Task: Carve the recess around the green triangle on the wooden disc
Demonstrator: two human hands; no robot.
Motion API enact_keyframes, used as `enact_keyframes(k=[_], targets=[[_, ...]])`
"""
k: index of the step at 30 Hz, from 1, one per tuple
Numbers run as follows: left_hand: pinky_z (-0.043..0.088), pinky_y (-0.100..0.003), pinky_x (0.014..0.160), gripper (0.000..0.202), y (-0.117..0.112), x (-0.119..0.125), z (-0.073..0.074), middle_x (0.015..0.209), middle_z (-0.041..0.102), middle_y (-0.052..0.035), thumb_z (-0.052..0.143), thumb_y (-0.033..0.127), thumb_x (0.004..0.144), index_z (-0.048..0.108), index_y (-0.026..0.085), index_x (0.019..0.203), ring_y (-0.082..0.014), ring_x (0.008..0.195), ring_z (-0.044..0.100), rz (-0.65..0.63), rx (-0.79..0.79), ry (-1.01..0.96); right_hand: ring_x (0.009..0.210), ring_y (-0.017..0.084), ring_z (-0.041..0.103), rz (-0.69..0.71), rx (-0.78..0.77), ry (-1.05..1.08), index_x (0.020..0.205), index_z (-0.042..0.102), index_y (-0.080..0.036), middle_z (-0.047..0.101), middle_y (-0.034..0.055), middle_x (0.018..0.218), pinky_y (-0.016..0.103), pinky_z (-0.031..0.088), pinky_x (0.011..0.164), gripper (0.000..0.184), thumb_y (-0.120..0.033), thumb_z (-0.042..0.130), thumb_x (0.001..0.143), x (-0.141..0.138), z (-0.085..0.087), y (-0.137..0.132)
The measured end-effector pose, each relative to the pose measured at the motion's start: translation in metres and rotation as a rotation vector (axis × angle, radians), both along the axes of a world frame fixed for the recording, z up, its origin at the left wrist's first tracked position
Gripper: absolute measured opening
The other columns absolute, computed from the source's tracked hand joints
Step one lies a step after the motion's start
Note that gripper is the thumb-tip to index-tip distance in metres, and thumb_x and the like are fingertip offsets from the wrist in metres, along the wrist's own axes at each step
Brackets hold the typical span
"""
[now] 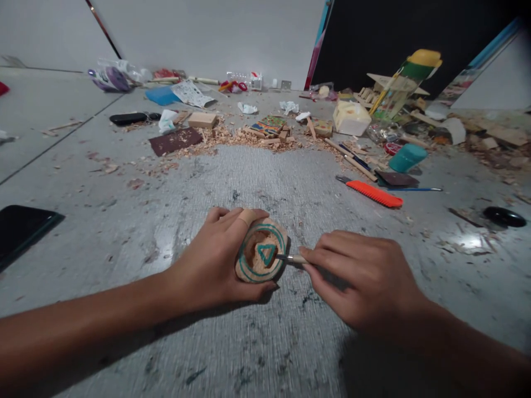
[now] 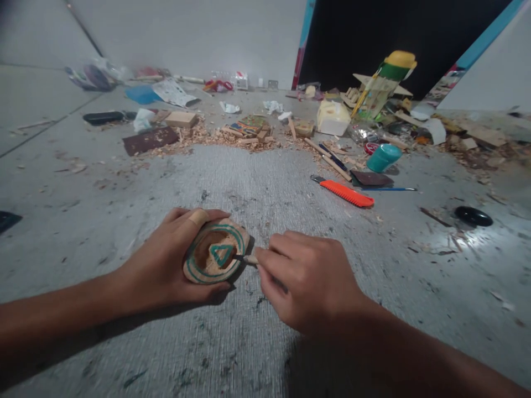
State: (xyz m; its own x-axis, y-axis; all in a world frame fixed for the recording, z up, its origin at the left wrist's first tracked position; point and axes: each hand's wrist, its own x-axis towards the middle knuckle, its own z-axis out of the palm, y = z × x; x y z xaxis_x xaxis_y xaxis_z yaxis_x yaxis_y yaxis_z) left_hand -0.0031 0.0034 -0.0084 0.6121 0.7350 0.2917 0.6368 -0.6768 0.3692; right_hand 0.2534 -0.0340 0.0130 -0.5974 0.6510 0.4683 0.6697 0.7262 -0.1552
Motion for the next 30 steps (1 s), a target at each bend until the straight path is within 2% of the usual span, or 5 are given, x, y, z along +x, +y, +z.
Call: enact_keyframes(k=[6, 11, 17, 24, 30], targets=[[0.047, -0.045, 0.092, 0.084, -0.001, 0.0, 0.001, 0.121, 0.068, -0.0079, 0.079, 0.05, 0.076, 0.033, 0.024, 0.141, -0.0303, 0.107, 0.064, 0.01, -0.037, -0.109, 0.07, 0.015, 0.058, 0.101, 0.008, 0.046, 0.102, 0.073, -0.015, 0.07, 0.0031, 0.08, 0.033, 0.041, 0.058, 0.013, -0.012, 0.065, 0.092, 0.01, -0.001, 0.012], [0.051, -0.051, 0.095, 0.082, -0.003, 0.002, 0.001, 0.119, 0.071, -0.0071, 0.075, 0.043, 0.075, 0.03, 0.028, 0.142, -0.0322, 0.107, 0.069, 0.035, -0.114, -0.195, 0.076, 0.017, 0.055, 0.225, 0.033, 0.028, 0.111, 0.072, -0.015, 0.073, 0.0039, 0.089, 0.034, 0.041, 0.061, 0.022, -0.012, 0.07, 0.09, 0.012, 0.001, 0.015], [0.055, -0.052, 0.093, 0.085, -0.006, 0.005, 0.001, 0.128, 0.069, -0.0089, 0.076, 0.041, 0.073, 0.03, 0.03, 0.143, -0.0343, 0.109, 0.07, 0.099, -0.308, -0.257, 0.074, 0.015, 0.06, 0.155, 0.025, 0.06, 0.11, 0.072, -0.016, 0.072, 0.0027, 0.088, 0.032, 0.042, 0.061, 0.021, -0.012, 0.069, 0.091, 0.014, 0.003, 0.012], [0.05, -0.049, 0.096, 0.085, -0.004, 0.002, 0.003, 0.114, 0.07, -0.0044, 0.08, 0.047, 0.071, 0.032, 0.03, 0.14, -0.0309, 0.102, 0.068, 0.045, -0.109, -0.172, 0.07, 0.014, 0.064, 0.107, 0.024, 0.073, 0.109, 0.07, -0.019, 0.072, 0.0011, 0.084, 0.03, 0.043, 0.06, 0.017, -0.015, 0.066, 0.093, 0.011, 0.003, 0.011], [0.048, -0.046, 0.094, 0.087, -0.002, -0.002, 0.002, 0.123, 0.066, -0.0079, 0.079, 0.058, 0.071, 0.036, 0.027, 0.14, -0.032, 0.11, 0.064, 0.023, -0.087, -0.12, 0.076, 0.013, 0.063, 0.01, -0.131, 0.226, 0.108, 0.059, -0.021, 0.068, 0.0005, 0.091, 0.027, 0.047, 0.067, 0.01, -0.016, 0.057, 0.099, 0.002, 0.004, 0.011]])
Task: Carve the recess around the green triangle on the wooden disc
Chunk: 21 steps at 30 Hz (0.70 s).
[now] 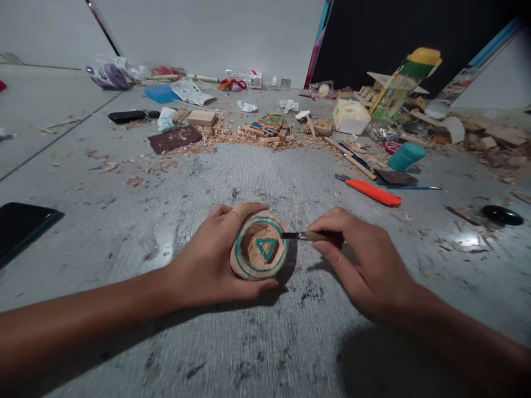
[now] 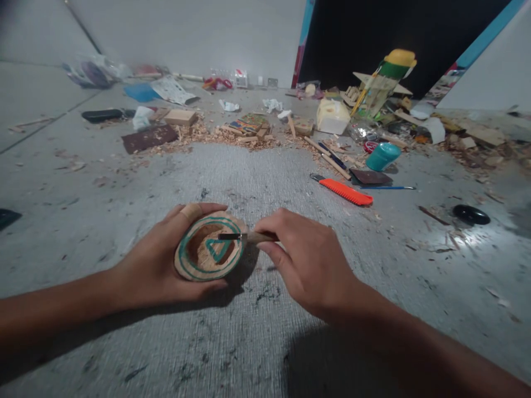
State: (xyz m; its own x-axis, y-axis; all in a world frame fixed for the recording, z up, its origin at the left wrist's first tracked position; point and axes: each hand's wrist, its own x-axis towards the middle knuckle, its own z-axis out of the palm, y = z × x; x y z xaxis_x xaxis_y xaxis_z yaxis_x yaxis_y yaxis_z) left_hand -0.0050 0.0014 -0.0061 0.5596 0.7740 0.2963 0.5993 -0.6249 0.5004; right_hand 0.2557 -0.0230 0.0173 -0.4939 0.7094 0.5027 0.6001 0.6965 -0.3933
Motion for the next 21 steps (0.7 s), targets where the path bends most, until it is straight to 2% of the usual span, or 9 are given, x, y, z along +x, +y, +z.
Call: enact_keyframes(k=[2, 4, 8, 21], targets=[[0.047, -0.046, 0.094, 0.087, 0.0, 0.001, 0.001, 0.12, 0.068, -0.0071, 0.078, 0.059, 0.07, 0.038, 0.026, 0.139, -0.0314, 0.107, 0.065, -0.011, 0.013, -0.008, 0.072, 0.011, 0.058, -0.006, -0.056, 0.077, 0.103, 0.056, -0.021, 0.063, -0.001, 0.087, 0.025, 0.044, 0.063, 0.013, -0.016, 0.063, 0.093, -0.005, -0.003, -0.002], [0.046, -0.046, 0.094, 0.086, 0.0, 0.004, 0.002, 0.115, 0.07, -0.0061, 0.078, 0.06, 0.07, 0.039, 0.025, 0.138, -0.0307, 0.103, 0.067, -0.02, 0.037, -0.009, 0.07, 0.011, 0.056, 0.049, -0.057, 0.117, 0.099, 0.057, -0.02, 0.061, -0.0017, 0.083, 0.024, 0.042, 0.061, 0.014, -0.014, 0.065, 0.09, -0.01, -0.009, -0.005], [0.044, -0.044, 0.092, 0.086, -0.006, 0.009, 0.007, 0.106, 0.073, -0.0039, 0.079, 0.058, 0.072, 0.037, 0.022, 0.138, -0.0283, 0.094, 0.069, -0.03, 0.102, 0.021, 0.071, 0.011, 0.057, 0.155, -0.035, 0.165, 0.098, 0.061, -0.019, 0.062, -0.0004, 0.081, 0.025, 0.044, 0.062, 0.012, -0.01, 0.064, 0.091, -0.019, -0.02, -0.01], [0.041, -0.045, 0.092, 0.085, -0.018, 0.013, 0.013, 0.107, 0.076, -0.0025, 0.075, 0.06, 0.076, 0.031, 0.025, 0.14, -0.0289, 0.096, 0.07, -0.025, 0.124, 0.057, 0.066, 0.01, 0.052, 0.126, 0.002, 0.169, 0.097, 0.065, -0.015, 0.061, 0.0006, 0.079, 0.024, 0.04, 0.057, 0.012, -0.007, 0.062, 0.089, -0.024, -0.021, -0.014]])
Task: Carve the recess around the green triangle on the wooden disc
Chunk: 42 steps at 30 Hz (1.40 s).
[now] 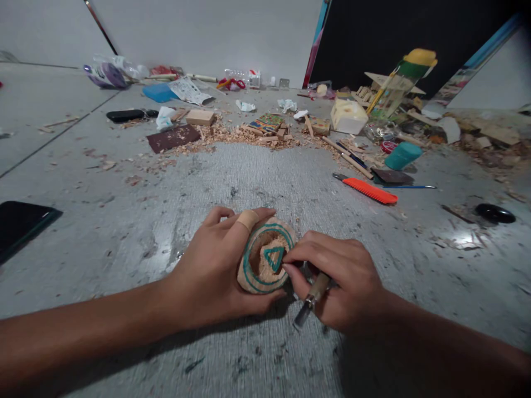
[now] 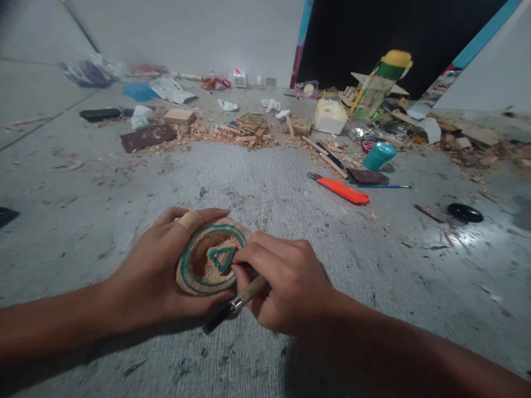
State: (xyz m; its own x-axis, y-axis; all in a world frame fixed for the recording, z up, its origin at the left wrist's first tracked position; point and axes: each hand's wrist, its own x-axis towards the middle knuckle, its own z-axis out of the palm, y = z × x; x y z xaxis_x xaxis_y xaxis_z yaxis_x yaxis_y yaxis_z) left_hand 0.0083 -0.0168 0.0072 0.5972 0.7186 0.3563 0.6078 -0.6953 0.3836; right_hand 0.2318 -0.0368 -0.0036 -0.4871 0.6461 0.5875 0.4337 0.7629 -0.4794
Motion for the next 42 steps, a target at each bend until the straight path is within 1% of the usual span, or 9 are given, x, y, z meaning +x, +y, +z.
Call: enact_keyframes(k=[6, 12, 18, 23, 27, 30, 36, 39, 42], targets=[[0.039, -0.045, 0.093, 0.085, 0.0, 0.002, -0.001, 0.108, 0.076, -0.0031, 0.074, 0.061, 0.076, 0.032, 0.025, 0.14, -0.0293, 0.096, 0.07, 0.023, 0.019, 0.005, 0.063, 0.01, 0.05, -0.018, 0.02, -0.031, 0.096, 0.065, -0.016, 0.061, 0.0002, 0.077, 0.025, 0.038, 0.054, 0.011, -0.008, 0.06, 0.09, -0.001, 0.001, -0.001], [0.04, -0.044, 0.092, 0.084, -0.003, 0.005, 0.0, 0.11, 0.076, -0.004, 0.076, 0.056, 0.074, 0.034, 0.024, 0.139, -0.0294, 0.098, 0.07, 0.033, 0.039, 0.01, 0.062, 0.012, 0.052, -0.033, 0.039, -0.08, 0.09, 0.064, -0.017, 0.06, 0.0004, 0.074, 0.026, 0.038, 0.055, 0.009, -0.01, 0.058, 0.091, 0.0, 0.002, -0.003], [0.039, -0.045, 0.096, 0.083, -0.007, 0.007, 0.001, 0.114, 0.076, -0.0051, 0.077, 0.056, 0.073, 0.035, 0.024, 0.137, -0.0293, 0.102, 0.072, 0.052, -0.005, 0.015, 0.062, 0.013, 0.053, -0.065, 0.096, -0.144, 0.087, 0.064, -0.017, 0.062, 0.0008, 0.072, 0.028, 0.038, 0.056, 0.01, -0.009, 0.057, 0.089, -0.002, 0.002, -0.006], [0.039, -0.046, 0.096, 0.081, -0.007, 0.008, 0.001, 0.12, 0.075, -0.0073, 0.076, 0.053, 0.074, 0.034, 0.025, 0.137, -0.0304, 0.104, 0.072, 0.044, -0.024, 0.008, 0.059, 0.012, 0.049, -0.069, 0.131, -0.119, 0.086, 0.063, -0.018, 0.058, -0.0005, 0.069, 0.028, 0.037, 0.055, 0.012, -0.009, 0.056, 0.088, -0.003, 0.002, -0.004], [0.041, -0.045, 0.092, 0.083, -0.006, 0.006, -0.001, 0.114, 0.076, -0.0043, 0.076, 0.056, 0.074, 0.033, 0.027, 0.138, -0.0302, 0.101, 0.071, 0.03, -0.015, -0.015, 0.059, 0.011, 0.049, -0.106, 0.131, -0.073, 0.086, 0.062, -0.019, 0.058, -0.0014, 0.07, 0.026, 0.037, 0.055, 0.01, -0.009, 0.058, 0.088, 0.001, 0.006, 0.0], [0.042, -0.044, 0.092, 0.086, -0.005, 0.004, -0.002, 0.115, 0.075, -0.0047, 0.076, 0.06, 0.075, 0.032, 0.027, 0.141, -0.0303, 0.102, 0.07, 0.032, -0.013, -0.033, 0.06, 0.01, 0.049, -0.132, 0.115, -0.049, 0.087, 0.062, -0.018, 0.057, -0.0014, 0.072, 0.027, 0.037, 0.055, 0.01, -0.009, 0.06, 0.087, 0.004, 0.011, 0.001], [0.042, -0.047, 0.093, 0.087, -0.005, 0.002, -0.004, 0.108, 0.075, -0.0029, 0.078, 0.059, 0.073, 0.032, 0.027, 0.14, -0.0294, 0.095, 0.07, 0.062, -0.025, -0.051, 0.065, 0.012, 0.055, -0.052, 0.059, -0.051, 0.093, 0.065, -0.017, 0.063, 0.0001, 0.077, 0.027, 0.041, 0.06, 0.015, -0.006, 0.059, 0.085, 0.004, 0.011, -0.001], [0.043, -0.046, 0.092, 0.09, -0.005, 0.003, -0.004, 0.111, 0.075, -0.0046, 0.079, 0.061, 0.073, 0.032, 0.026, 0.14, -0.03, 0.097, 0.07, 0.07, -0.005, -0.026, 0.064, 0.012, 0.054, -0.038, 0.059, -0.066, 0.092, 0.066, -0.016, 0.062, 0.0007, 0.076, 0.027, 0.04, 0.059, 0.012, -0.008, 0.059, 0.089, 0.003, 0.008, -0.002], [0.044, -0.045, 0.091, 0.086, -0.005, 0.004, -0.003, 0.11, 0.074, -0.0049, 0.078, 0.059, 0.074, 0.033, 0.024, 0.139, -0.0289, 0.095, 0.07, 0.069, 0.019, -0.026, 0.064, 0.013, 0.052, -0.031, 0.06, -0.077, 0.09, 0.067, -0.014, 0.061, 0.0014, 0.074, 0.028, 0.039, 0.058, 0.01, -0.008, 0.059, 0.09, 0.002, 0.007, -0.002]])
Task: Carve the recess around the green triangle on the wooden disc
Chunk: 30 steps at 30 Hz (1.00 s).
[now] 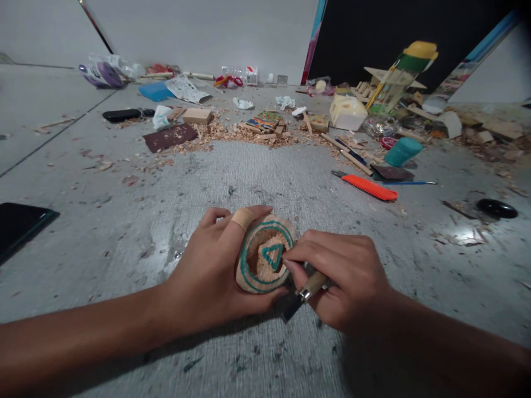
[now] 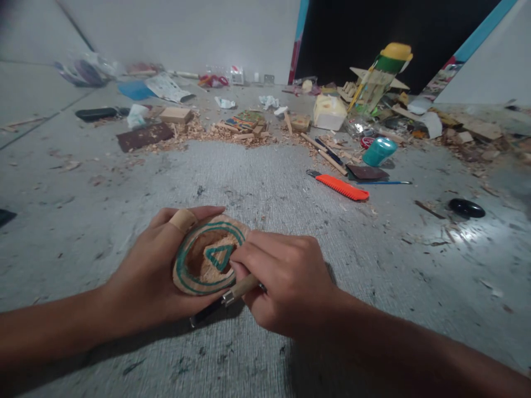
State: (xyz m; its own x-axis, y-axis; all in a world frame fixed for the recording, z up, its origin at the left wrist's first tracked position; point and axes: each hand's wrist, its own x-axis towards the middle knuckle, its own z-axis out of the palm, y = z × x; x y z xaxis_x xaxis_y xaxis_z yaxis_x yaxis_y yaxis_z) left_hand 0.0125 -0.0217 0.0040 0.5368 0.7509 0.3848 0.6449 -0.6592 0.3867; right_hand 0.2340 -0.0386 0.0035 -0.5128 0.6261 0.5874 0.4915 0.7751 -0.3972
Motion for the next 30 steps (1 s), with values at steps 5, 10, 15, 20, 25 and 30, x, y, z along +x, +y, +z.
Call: enact_keyframes(k=[5, 10, 15, 20, 25, 30], targets=[[0.044, -0.044, 0.091, 0.083, -0.001, 0.002, 0.002, 0.109, 0.075, -0.0046, 0.075, 0.057, 0.076, 0.034, 0.022, 0.139, -0.0281, 0.096, 0.07, 0.0, 0.004, -0.004, 0.062, 0.014, 0.051, -0.016, 0.073, -0.052, 0.088, 0.07, -0.012, 0.061, 0.0021, 0.072, 0.03, 0.036, 0.057, 0.011, -0.007, 0.059, 0.089, -0.001, 0.0, -0.001], [0.044, -0.043, 0.091, 0.084, -0.005, 0.002, 0.003, 0.109, 0.075, -0.0045, 0.075, 0.057, 0.077, 0.034, 0.021, 0.14, -0.0273, 0.097, 0.07, -0.002, -0.013, -0.025, 0.06, 0.015, 0.05, -0.052, 0.204, -0.159, 0.084, 0.071, -0.014, 0.061, 0.001, 0.071, 0.033, 0.035, 0.056, 0.012, -0.008, 0.061, 0.085, -0.003, 0.0, -0.003], [0.044, -0.043, 0.089, 0.083, -0.007, 0.003, 0.001, 0.11, 0.075, -0.005, 0.077, 0.051, 0.075, 0.034, 0.021, 0.14, -0.0272, 0.096, 0.07, -0.02, -0.035, -0.039, 0.061, 0.016, 0.05, -0.076, 0.274, -0.195, 0.08, 0.07, -0.015, 0.06, 0.0003, 0.07, 0.035, 0.034, 0.056, 0.013, -0.008, 0.06, 0.082, -0.004, 0.0, -0.005], [0.044, -0.045, 0.09, 0.084, -0.003, 0.003, 0.001, 0.107, 0.075, -0.0044, 0.077, 0.054, 0.075, 0.034, 0.023, 0.139, -0.0276, 0.094, 0.07, -0.026, -0.055, -0.057, 0.059, 0.014, 0.047, -0.077, 0.246, -0.165, 0.08, 0.068, -0.016, 0.058, -0.0008, 0.069, 0.033, 0.033, 0.056, 0.01, -0.012, 0.061, 0.086, -0.001, 0.001, -0.003], [0.045, -0.047, 0.094, 0.091, -0.001, -0.001, -0.003, 0.112, 0.073, -0.0065, 0.081, 0.055, 0.072, 0.033, 0.024, 0.142, -0.0294, 0.101, 0.069, -0.04, -0.053, -0.098, 0.06, 0.012, 0.049, -0.114, 0.142, -0.06, 0.084, 0.064, -0.018, 0.059, -0.0008, 0.07, 0.029, 0.035, 0.057, 0.01, -0.011, 0.059, 0.09, 0.005, 0.007, 0.002], [0.043, -0.046, 0.099, 0.094, 0.001, -0.005, -0.007, 0.121, 0.068, -0.0059, 0.084, 0.052, 0.071, 0.033, 0.026, 0.145, -0.0277, 0.108, 0.068, -0.037, -0.147, -0.135, 0.06, 0.011, 0.052, -0.157, 0.053, -0.087, 0.1, 0.061, -0.021, 0.059, -0.0036, 0.072, 0.027, 0.038, 0.058, 0.016, -0.009, 0.056, 0.091, 0.017, 0.013, 0.009]])
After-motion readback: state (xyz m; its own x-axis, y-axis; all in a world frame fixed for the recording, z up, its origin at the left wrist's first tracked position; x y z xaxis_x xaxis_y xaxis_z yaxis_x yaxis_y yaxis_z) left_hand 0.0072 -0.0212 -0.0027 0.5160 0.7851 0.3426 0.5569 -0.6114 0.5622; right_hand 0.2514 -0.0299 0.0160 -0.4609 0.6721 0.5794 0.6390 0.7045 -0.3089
